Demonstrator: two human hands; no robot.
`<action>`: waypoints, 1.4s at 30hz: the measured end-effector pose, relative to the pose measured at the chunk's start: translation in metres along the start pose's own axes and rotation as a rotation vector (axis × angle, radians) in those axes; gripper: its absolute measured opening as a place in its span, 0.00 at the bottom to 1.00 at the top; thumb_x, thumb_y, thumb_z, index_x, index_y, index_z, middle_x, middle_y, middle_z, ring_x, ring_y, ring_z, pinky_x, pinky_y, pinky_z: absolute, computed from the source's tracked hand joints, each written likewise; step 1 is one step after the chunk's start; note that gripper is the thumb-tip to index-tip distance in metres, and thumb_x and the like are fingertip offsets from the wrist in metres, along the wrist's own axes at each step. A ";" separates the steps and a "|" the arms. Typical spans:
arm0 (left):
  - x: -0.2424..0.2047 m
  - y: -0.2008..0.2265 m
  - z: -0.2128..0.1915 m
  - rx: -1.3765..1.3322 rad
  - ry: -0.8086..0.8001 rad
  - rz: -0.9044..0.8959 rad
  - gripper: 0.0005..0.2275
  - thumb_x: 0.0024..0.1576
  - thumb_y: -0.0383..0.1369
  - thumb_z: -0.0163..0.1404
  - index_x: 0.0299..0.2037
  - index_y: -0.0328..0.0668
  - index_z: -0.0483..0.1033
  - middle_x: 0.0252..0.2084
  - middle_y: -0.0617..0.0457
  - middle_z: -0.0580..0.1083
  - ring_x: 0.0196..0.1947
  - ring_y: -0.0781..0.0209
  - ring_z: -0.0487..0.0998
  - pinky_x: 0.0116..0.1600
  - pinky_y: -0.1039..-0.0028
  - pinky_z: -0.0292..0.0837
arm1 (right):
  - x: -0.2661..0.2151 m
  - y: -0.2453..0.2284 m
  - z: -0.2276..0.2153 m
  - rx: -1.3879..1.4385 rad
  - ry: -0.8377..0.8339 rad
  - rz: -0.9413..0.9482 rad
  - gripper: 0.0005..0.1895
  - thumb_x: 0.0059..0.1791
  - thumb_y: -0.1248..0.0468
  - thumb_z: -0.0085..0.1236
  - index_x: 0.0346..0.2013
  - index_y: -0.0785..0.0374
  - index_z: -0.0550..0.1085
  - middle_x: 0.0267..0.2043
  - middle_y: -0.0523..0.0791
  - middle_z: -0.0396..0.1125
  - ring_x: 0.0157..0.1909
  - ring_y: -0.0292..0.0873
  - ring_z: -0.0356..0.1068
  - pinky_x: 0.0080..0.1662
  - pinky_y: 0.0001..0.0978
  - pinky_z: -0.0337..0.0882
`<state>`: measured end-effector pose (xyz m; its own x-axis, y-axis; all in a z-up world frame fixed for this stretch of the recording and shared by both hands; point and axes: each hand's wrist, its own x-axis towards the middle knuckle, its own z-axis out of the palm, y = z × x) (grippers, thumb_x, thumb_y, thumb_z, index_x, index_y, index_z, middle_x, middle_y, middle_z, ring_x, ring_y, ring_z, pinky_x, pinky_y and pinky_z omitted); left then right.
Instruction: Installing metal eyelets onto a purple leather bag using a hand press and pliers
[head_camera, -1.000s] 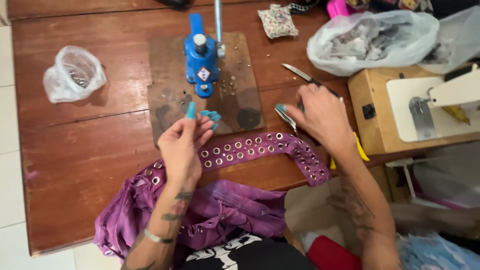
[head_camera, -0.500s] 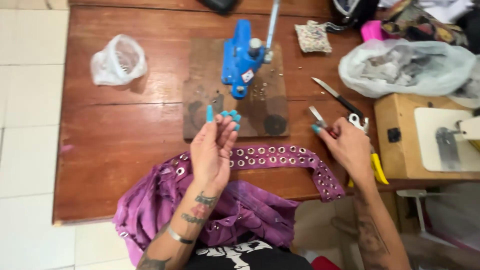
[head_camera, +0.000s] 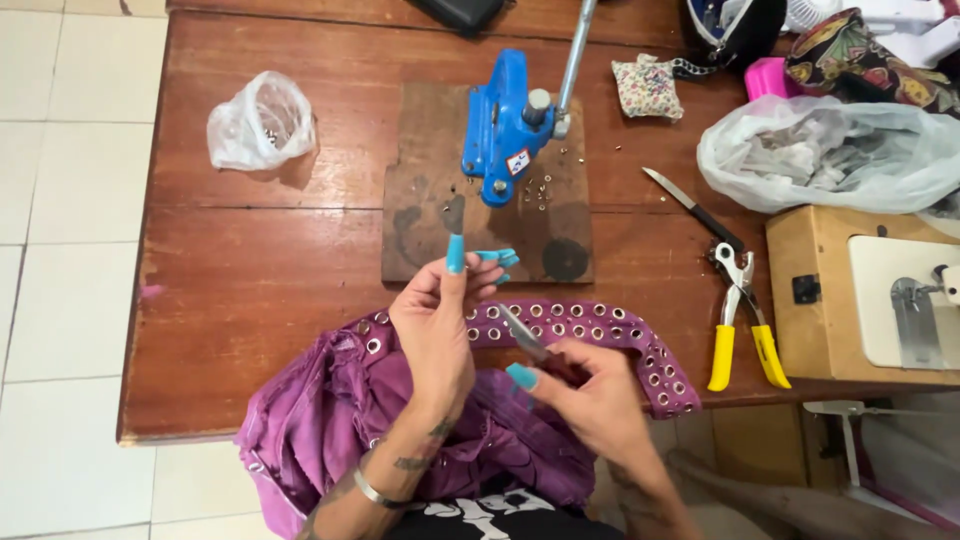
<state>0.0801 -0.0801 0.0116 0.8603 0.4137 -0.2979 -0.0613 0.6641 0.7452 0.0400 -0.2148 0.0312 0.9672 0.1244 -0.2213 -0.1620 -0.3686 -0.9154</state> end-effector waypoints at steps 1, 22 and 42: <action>-0.003 0.006 -0.001 0.087 -0.089 0.071 0.09 0.51 0.32 0.46 0.29 0.30 0.72 0.28 0.41 0.74 0.28 0.55 0.78 0.35 0.77 0.75 | -0.001 -0.001 0.005 0.105 -0.016 0.040 0.09 0.36 0.63 0.60 0.16 0.63 0.71 0.14 0.38 0.60 0.16 0.29 0.52 0.20 0.22 0.53; 0.005 0.017 -0.028 0.617 -0.367 0.521 0.03 0.51 0.23 0.47 0.32 0.35 0.74 0.31 0.50 0.75 0.31 0.66 0.76 0.39 0.83 0.73 | -0.003 -0.025 0.012 -0.214 0.094 -0.162 0.13 0.39 0.62 0.58 0.13 0.63 0.67 0.16 0.37 0.59 0.20 0.29 0.52 0.25 0.23 0.56; 0.039 0.044 -0.044 1.165 -0.200 0.854 0.06 0.53 0.22 0.45 0.39 0.40 0.71 0.37 0.50 0.73 0.37 0.56 0.73 0.46 0.72 0.64 | -0.015 0.042 -0.035 -0.431 0.460 -0.273 0.19 0.40 0.60 0.55 0.11 0.59 0.57 0.14 0.39 0.50 0.18 0.35 0.46 0.23 0.27 0.49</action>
<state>0.0887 -0.0076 0.0068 0.8337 0.2589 0.4878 -0.2263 -0.6455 0.7294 0.0255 -0.2646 0.0074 0.9624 -0.1037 0.2513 0.0999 -0.7249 -0.6816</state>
